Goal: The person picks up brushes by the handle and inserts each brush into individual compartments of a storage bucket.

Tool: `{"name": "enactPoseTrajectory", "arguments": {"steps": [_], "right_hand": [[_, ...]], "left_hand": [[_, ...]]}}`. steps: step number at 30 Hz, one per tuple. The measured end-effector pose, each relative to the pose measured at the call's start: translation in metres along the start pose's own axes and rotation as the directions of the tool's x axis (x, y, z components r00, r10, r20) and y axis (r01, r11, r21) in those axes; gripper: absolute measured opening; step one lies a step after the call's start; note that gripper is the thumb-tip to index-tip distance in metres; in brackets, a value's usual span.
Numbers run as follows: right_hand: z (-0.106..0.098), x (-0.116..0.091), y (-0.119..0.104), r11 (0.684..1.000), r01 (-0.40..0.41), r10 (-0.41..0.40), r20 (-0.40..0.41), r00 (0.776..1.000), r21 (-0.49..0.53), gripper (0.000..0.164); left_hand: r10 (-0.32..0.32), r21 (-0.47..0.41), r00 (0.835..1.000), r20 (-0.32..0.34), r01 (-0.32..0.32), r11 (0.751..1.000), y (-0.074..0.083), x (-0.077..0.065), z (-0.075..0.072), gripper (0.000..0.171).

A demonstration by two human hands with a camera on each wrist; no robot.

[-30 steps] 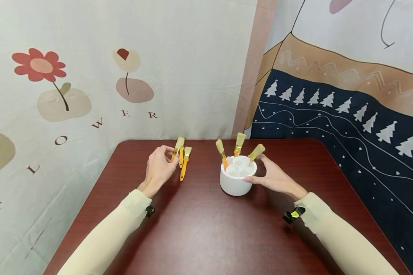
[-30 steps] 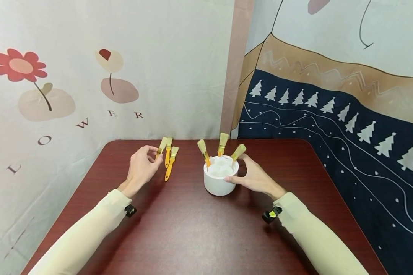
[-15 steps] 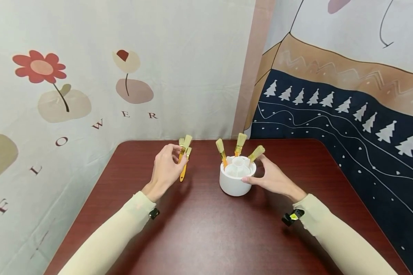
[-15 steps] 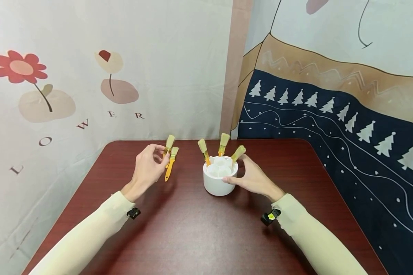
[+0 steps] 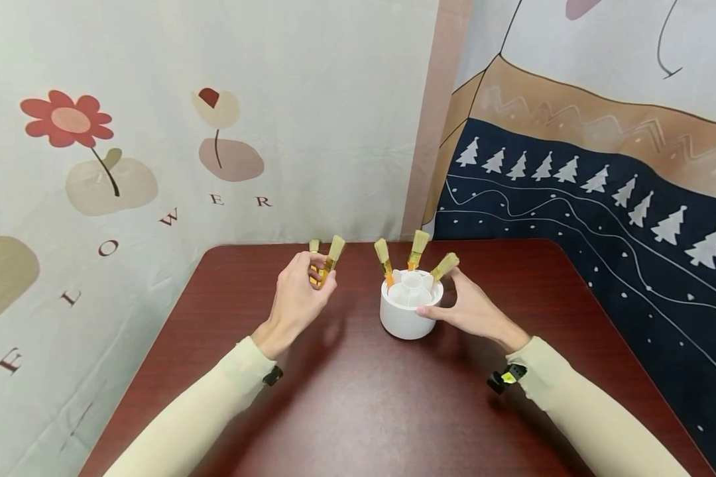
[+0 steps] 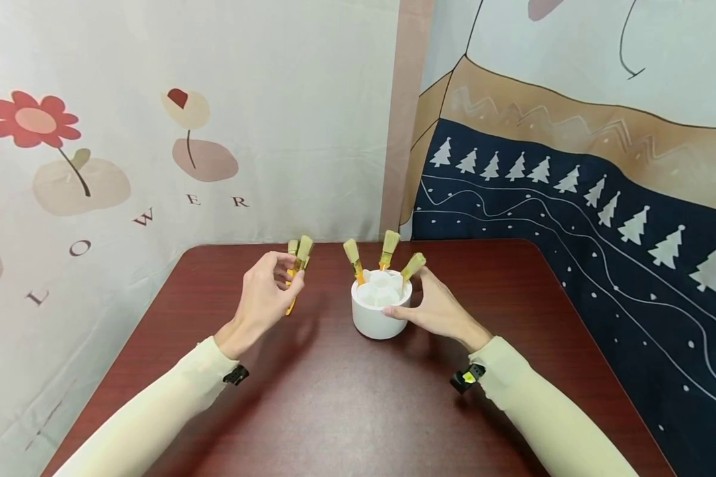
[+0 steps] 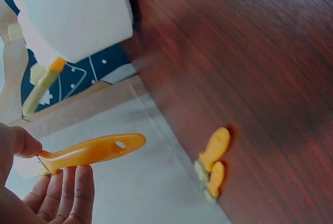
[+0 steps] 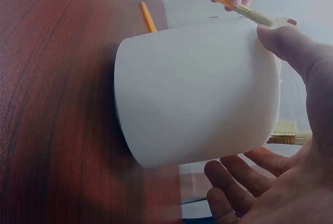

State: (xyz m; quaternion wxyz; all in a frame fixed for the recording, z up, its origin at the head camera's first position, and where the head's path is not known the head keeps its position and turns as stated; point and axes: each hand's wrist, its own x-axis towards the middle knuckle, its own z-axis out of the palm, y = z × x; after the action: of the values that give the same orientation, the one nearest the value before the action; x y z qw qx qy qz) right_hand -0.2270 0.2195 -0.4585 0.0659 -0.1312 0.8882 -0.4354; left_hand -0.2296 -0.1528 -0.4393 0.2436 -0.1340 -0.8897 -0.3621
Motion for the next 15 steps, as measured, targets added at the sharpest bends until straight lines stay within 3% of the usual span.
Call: {"name": "enactPoseTrajectory", "arguments": {"steps": [15], "right_hand": [[0.002,-0.001,-0.004,0.999,0.020,-0.021,-0.037,0.999,-0.025,0.096]], "left_hand": [[0.070,-0.075,0.998,-0.002,-0.070,0.995,0.022,-0.005,0.003,0.029]]}}
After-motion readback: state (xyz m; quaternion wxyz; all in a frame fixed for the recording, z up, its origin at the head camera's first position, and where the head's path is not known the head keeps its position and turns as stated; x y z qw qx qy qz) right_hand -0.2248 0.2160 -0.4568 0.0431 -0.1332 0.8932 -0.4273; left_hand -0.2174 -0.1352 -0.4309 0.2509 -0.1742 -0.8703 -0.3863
